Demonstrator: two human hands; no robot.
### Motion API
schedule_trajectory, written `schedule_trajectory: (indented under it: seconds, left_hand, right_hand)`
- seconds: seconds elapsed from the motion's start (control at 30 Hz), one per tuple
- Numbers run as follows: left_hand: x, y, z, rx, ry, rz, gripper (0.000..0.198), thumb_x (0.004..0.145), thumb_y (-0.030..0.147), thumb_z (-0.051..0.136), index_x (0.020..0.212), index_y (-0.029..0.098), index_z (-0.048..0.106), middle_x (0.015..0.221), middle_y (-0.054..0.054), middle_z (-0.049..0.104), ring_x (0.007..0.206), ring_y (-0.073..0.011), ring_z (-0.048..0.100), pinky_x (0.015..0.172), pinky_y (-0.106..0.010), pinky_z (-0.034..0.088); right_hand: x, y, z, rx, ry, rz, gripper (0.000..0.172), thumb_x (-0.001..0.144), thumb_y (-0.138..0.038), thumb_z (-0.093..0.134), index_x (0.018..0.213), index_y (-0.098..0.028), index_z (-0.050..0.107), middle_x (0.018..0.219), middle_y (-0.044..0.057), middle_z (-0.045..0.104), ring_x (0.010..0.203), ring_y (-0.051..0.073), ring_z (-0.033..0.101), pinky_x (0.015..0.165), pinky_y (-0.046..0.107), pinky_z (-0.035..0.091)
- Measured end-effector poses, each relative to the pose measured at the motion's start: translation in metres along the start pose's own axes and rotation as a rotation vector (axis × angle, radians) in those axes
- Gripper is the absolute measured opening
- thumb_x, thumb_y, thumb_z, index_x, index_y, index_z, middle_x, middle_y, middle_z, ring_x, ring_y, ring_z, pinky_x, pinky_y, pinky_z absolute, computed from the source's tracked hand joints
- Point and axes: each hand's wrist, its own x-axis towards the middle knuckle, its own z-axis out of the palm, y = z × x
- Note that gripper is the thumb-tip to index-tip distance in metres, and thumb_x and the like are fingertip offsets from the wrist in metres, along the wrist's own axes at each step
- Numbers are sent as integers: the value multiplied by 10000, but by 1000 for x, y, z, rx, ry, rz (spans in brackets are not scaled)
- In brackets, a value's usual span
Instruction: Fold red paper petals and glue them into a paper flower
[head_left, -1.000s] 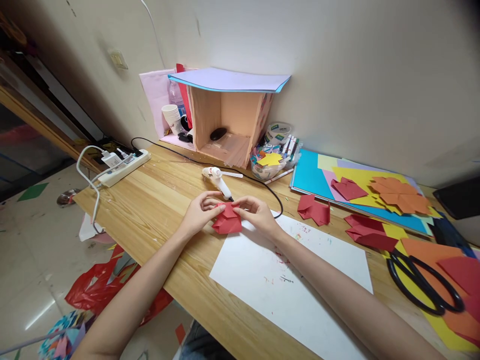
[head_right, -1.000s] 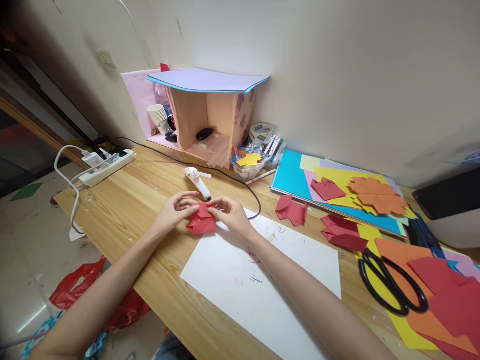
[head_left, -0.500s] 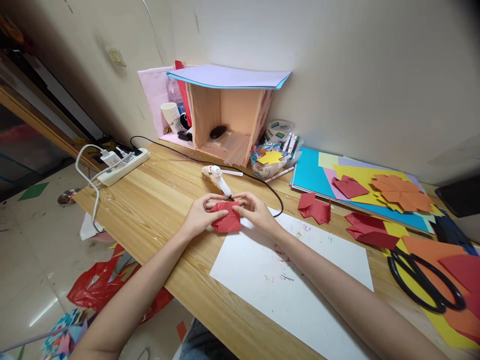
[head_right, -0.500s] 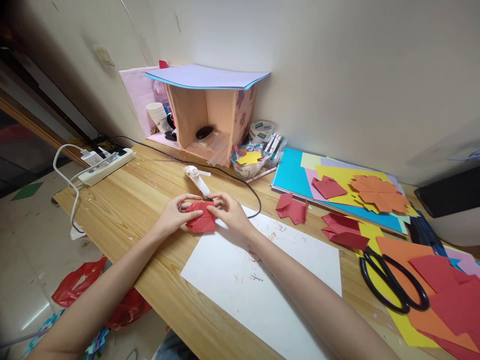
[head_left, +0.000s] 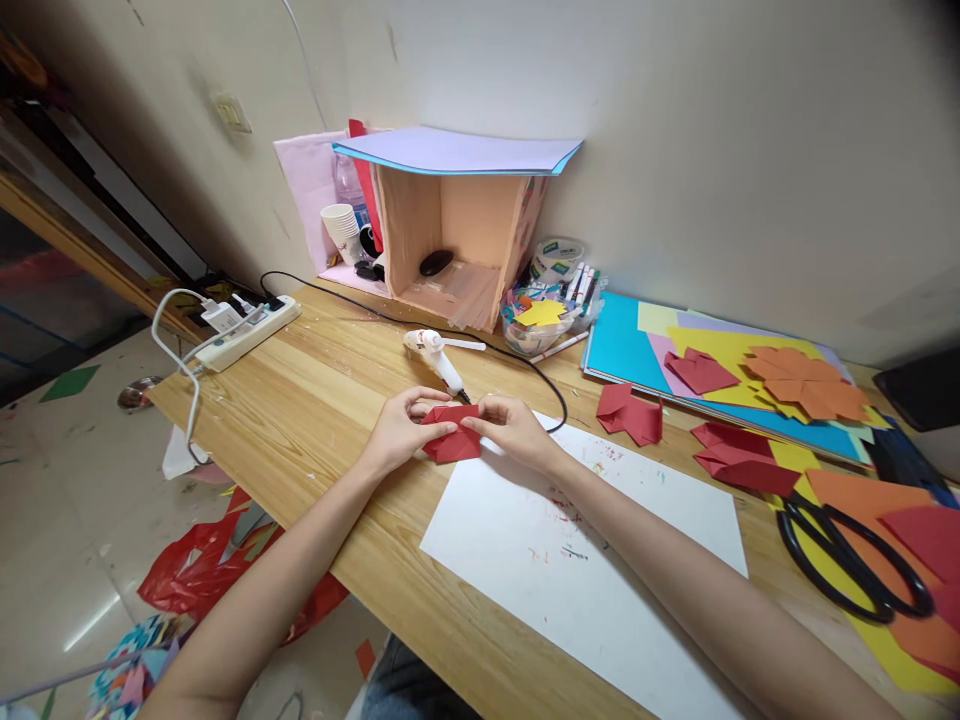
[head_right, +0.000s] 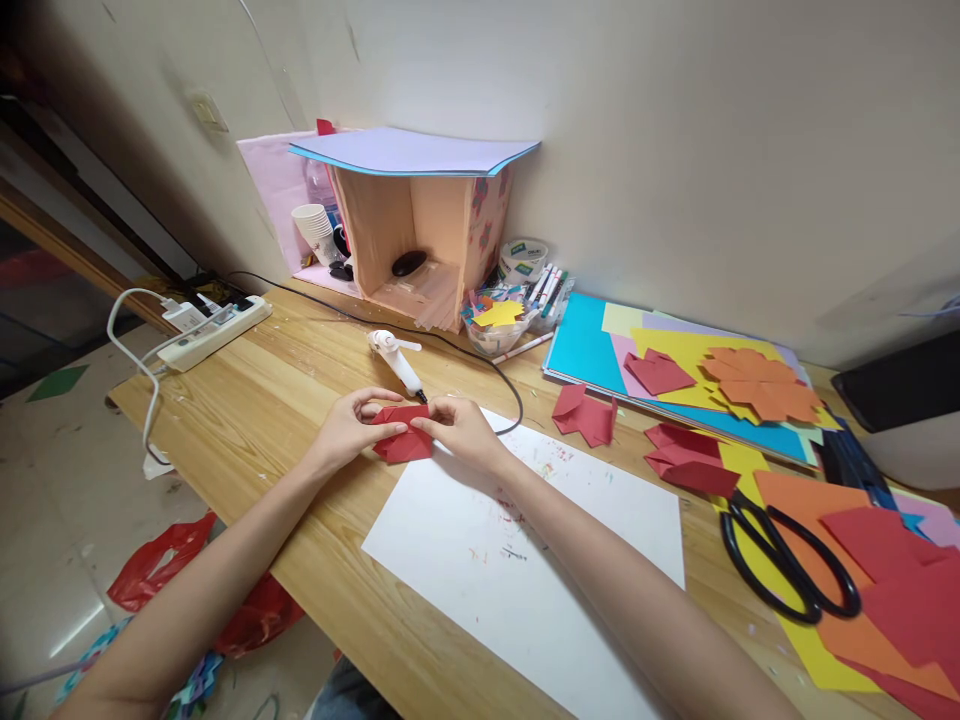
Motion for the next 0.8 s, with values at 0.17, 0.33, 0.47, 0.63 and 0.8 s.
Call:
schedule_trajectory:
  seconds: [0.17,0.33,0.47,0.63,0.8]
  left_hand:
    - [2,-3,-1,11,-14,-11,504,522,361,740,943,143,573,824,-77,694,752,-210,643,645,-303,527]
    - [2,-5,-2,17,3,8,497,531,335,738,957,140,573,869,-81,688,792,-213,639,677,-304,526]
    - [2,-4,-2,34,27,37,475,545,331,731,950,136,578,865,-81,686,793,-208,638,701,-304,522]
    - [2,-5,-2,7,2,60,473,566,337,717,966,132,568,893,-91,679,821,-217,633,728,-317,517]
    - [3,-5,1,-5,-25,86,543,556,293,724,1041,134,539,970,-96,657,900,-214,613,780,-315,503]
  right_hand:
    - [-1,-1,1,-7,22,1,262,719,-389,575,608,-160,514,602,-21,500,566,101,451,530,220,355]
    - [-2,-6,2,25,37,23,232,728,-369,568,652,-151,549,634,-8,538,581,104,481,542,220,372]
    - [-2,-6,1,66,-45,32,265,704,-381,597,803,-136,607,759,30,608,681,140,549,615,249,425]
    - [-3,-1,2,58,-48,24,260,706,-354,595,831,-127,620,793,42,626,710,152,568,652,268,440]
    - [-3,-2,2,76,-40,17,226,729,-327,570,837,-133,607,794,40,621,700,143,561,639,253,437]
